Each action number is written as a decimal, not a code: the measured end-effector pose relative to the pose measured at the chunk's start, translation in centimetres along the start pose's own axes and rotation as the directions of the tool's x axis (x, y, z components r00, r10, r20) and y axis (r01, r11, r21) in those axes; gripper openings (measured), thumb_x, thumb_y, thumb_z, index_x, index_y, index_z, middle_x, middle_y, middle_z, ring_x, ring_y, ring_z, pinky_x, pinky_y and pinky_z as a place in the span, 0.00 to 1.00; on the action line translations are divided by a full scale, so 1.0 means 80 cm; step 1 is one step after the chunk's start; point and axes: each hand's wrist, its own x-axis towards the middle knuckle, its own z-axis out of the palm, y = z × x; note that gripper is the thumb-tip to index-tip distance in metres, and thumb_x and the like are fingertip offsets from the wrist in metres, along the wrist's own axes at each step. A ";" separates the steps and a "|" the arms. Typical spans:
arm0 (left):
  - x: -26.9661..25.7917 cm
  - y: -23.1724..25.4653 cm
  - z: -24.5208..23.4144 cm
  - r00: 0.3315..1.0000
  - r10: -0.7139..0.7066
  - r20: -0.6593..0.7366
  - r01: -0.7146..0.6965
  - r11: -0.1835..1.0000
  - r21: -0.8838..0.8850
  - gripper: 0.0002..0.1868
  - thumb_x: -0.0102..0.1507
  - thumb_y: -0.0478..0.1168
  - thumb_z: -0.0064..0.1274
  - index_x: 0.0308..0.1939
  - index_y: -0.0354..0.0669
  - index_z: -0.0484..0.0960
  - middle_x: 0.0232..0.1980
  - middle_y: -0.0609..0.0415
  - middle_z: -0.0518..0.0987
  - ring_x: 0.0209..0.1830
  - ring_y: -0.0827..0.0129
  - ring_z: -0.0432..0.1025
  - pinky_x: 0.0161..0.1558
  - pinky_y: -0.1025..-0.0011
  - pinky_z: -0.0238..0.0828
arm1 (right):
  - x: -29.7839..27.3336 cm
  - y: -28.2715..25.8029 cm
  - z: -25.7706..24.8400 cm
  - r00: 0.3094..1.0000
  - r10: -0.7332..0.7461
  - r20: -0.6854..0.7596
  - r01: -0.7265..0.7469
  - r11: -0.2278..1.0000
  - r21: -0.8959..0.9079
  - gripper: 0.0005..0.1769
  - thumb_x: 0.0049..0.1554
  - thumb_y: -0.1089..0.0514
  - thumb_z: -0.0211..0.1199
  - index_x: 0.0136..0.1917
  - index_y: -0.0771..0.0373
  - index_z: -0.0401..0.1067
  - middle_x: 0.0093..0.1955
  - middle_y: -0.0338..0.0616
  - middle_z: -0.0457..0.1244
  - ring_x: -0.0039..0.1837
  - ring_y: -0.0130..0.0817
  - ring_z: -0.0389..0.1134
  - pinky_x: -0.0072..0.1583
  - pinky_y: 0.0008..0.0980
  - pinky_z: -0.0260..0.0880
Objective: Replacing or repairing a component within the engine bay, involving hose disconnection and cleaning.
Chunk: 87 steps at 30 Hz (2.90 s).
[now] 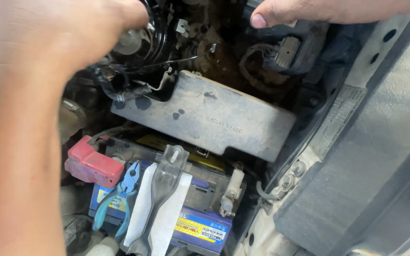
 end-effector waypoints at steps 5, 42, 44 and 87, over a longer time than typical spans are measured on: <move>-0.015 0.025 -0.018 0.989 -0.145 0.028 0.146 0.989 -0.025 0.22 0.57 0.57 0.64 0.41 0.43 0.84 0.36 0.46 0.82 0.33 0.53 0.77 0.39 0.55 0.72 | -0.001 -0.011 0.001 0.999 0.037 -0.020 -0.036 0.999 0.007 0.22 0.63 0.41 0.59 0.39 0.59 0.74 0.23 0.41 0.58 0.21 0.34 0.56 0.26 0.38 0.59; -0.066 -0.071 0.022 0.929 0.172 -0.328 -0.233 0.960 -0.156 0.53 0.59 0.64 0.70 0.72 0.29 0.66 0.67 0.27 0.67 0.57 0.40 0.72 0.53 0.51 0.72 | -0.012 -0.173 -0.004 0.977 0.103 -0.185 -0.192 0.794 -0.577 0.12 0.56 0.47 0.67 0.51 0.51 0.81 0.45 0.48 0.71 0.49 0.50 0.73 0.50 0.48 0.74; -0.105 -0.068 0.011 0.887 0.102 -0.450 -0.287 0.885 -0.366 0.26 0.62 0.44 0.69 0.60 0.39 0.76 0.59 0.43 0.76 0.48 0.56 0.77 0.51 0.62 0.76 | 0.001 -0.185 0.018 0.993 -0.077 -0.092 0.010 0.819 -0.574 0.20 0.54 0.43 0.66 0.53 0.58 0.76 0.48 0.48 0.70 0.49 0.49 0.72 0.48 0.47 0.74; -0.002 0.006 0.091 0.802 0.542 -0.251 -0.445 0.823 0.352 0.08 0.65 0.40 0.54 0.36 0.48 0.89 0.45 0.53 0.82 0.63 0.54 0.69 0.70 0.29 0.42 | 0.063 -0.121 0.072 0.945 0.242 -0.221 -0.020 0.715 0.699 0.11 0.58 0.61 0.64 0.53 0.67 0.78 0.42 0.42 0.72 0.43 0.29 0.76 0.42 0.27 0.78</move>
